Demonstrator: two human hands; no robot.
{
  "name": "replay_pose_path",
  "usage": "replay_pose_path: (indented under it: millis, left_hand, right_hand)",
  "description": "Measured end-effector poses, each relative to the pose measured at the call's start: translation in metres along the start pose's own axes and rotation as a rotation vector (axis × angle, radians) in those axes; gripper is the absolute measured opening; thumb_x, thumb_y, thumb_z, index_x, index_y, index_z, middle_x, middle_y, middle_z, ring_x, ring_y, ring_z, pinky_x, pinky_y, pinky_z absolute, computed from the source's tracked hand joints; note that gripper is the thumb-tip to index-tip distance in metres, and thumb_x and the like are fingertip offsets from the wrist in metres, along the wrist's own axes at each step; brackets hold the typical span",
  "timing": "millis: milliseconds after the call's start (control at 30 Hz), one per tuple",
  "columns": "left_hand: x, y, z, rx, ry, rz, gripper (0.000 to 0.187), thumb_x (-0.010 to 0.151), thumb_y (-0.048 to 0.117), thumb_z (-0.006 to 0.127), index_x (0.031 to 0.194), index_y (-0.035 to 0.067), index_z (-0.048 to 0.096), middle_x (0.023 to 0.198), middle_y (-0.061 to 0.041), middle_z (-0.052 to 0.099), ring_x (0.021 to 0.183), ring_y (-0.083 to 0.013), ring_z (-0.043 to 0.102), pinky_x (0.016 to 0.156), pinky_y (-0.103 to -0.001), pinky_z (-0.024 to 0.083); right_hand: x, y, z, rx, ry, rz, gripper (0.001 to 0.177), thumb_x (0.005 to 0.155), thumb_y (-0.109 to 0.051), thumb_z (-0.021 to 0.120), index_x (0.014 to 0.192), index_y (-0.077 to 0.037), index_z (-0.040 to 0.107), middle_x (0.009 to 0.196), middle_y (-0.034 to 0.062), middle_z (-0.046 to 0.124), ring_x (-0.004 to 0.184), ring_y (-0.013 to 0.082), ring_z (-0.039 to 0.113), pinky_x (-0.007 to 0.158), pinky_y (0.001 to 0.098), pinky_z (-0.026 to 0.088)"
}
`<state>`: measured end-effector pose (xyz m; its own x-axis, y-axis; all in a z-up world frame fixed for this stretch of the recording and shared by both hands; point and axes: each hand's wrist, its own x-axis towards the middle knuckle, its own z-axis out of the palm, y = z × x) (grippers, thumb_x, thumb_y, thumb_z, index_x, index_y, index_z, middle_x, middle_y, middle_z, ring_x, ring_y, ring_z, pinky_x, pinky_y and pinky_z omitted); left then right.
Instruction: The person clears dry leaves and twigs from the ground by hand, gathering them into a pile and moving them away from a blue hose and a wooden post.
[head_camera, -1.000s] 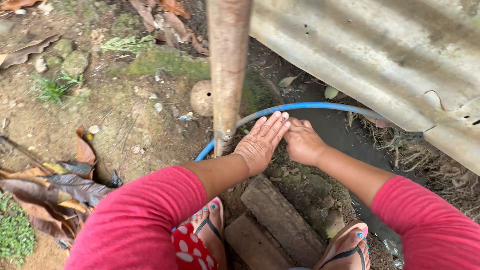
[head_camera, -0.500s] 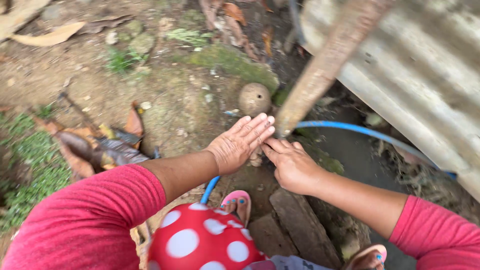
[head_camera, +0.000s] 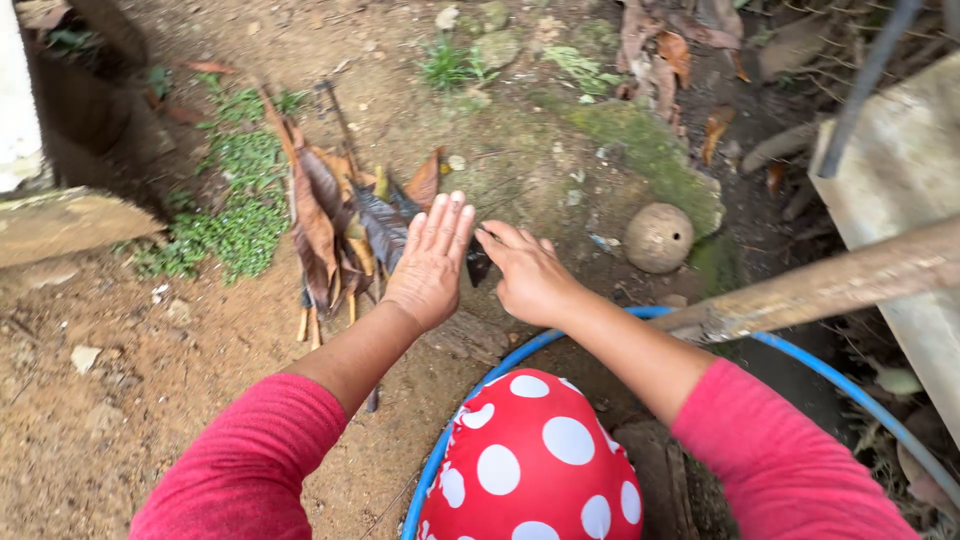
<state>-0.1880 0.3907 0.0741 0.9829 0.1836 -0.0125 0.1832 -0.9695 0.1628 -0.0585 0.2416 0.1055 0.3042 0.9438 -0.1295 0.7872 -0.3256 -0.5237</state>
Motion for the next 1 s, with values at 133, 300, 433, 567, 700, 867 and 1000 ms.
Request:
replay_pose_path:
  millis: [133,300,433,567,700,867,1000]
  left_hand:
    - [-0.031,-0.034,0.009,0.028,-0.007,-0.199,0.086,0.084,0.007,0.051,0.161,-0.002,0.013,0.170,-0.021,0.009,0.158,-0.0371,0.006,0.125,-0.050,0.010]
    - [-0.054,-0.057,0.009,0.066,-0.087,-0.344,0.088,0.084,0.009,0.050,0.161,-0.004,0.009,0.170,-0.022,0.006,0.158,-0.0360,0.003,0.124,-0.049,0.006]
    - [-0.055,-0.066,0.012,0.071,-0.099,-0.391,0.086,0.087,0.013,0.049,0.160,-0.004,0.007,0.169,-0.022,0.005,0.157,-0.0365,0.002,0.124,-0.050,0.005]
    - [-0.043,-0.067,0.021,0.135,-0.198,-0.407,0.087,0.087,0.014,0.048,0.161,-0.003,0.005,0.170,-0.022,0.003,0.157,-0.0351,0.000,0.125,-0.049,0.004]
    - [-0.018,-0.060,0.042,0.077,-0.031,-0.324,0.082,0.091,0.016,0.046,0.162,-0.002,0.010,0.170,-0.020,0.006,0.158,-0.0350,0.003,0.125,-0.050,0.006]
    - [0.023,-0.023,0.052,0.027,-0.027,-0.209,0.081,0.092,0.020,0.048,0.162,-0.001,0.012,0.171,-0.020,0.008,0.158,-0.0343,0.004,0.124,-0.050,0.007]
    - [0.052,0.020,0.056,0.046,-0.071,-0.036,0.083,0.092,0.026,0.050,0.161,0.000,0.014,0.170,-0.019,0.008,0.158,-0.0343,0.006,0.124,-0.050,0.008]
  right_hand:
    - [0.051,-0.024,0.023,0.045,-0.039,-0.023,0.077,0.073,0.000,0.061,0.149,-0.003,0.046,0.158,0.0156,0.039,0.142,0.0359,0.040,0.112,0.0513,0.034]
    - [0.099,-0.056,0.044,0.058,-0.108,-0.012,0.080,0.075,-0.001,0.061,0.153,-0.006,0.041,0.163,0.0119,0.035,0.147,0.0318,0.038,0.118,0.0505,0.030]
    - [0.123,-0.074,0.046,0.055,-0.271,0.127,0.088,0.083,-0.003,0.060,0.161,-0.016,0.022,0.171,0.0094,0.009,0.156,0.0294,0.017,0.123,0.0520,0.016]
    - [0.121,-0.066,0.048,0.032,-0.240,0.212,0.087,0.094,-0.014,0.057,0.164,-0.017,0.006,0.171,0.0158,-0.004,0.159,0.0308,0.001,0.125,0.0524,0.009]
    - [0.104,-0.033,0.053,0.002,-0.131,0.272,0.085,0.098,-0.024,0.055,0.164,-0.015,0.002,0.169,0.0223,-0.005,0.157,0.0356,-0.003,0.124,0.0528,0.005]
    - [0.059,0.013,0.053,-0.047,0.066,0.407,0.084,0.097,-0.028,0.056,0.164,-0.010,0.007,0.169,0.0255,0.000,0.157,0.0419,-0.001,0.123,0.0574,0.004]
    - [0.011,0.046,0.049,-0.087,0.135,0.528,0.085,0.096,-0.029,0.058,0.163,-0.010,0.009,0.168,0.0257,0.001,0.157,0.0420,-0.002,0.123,0.0587,0.004]
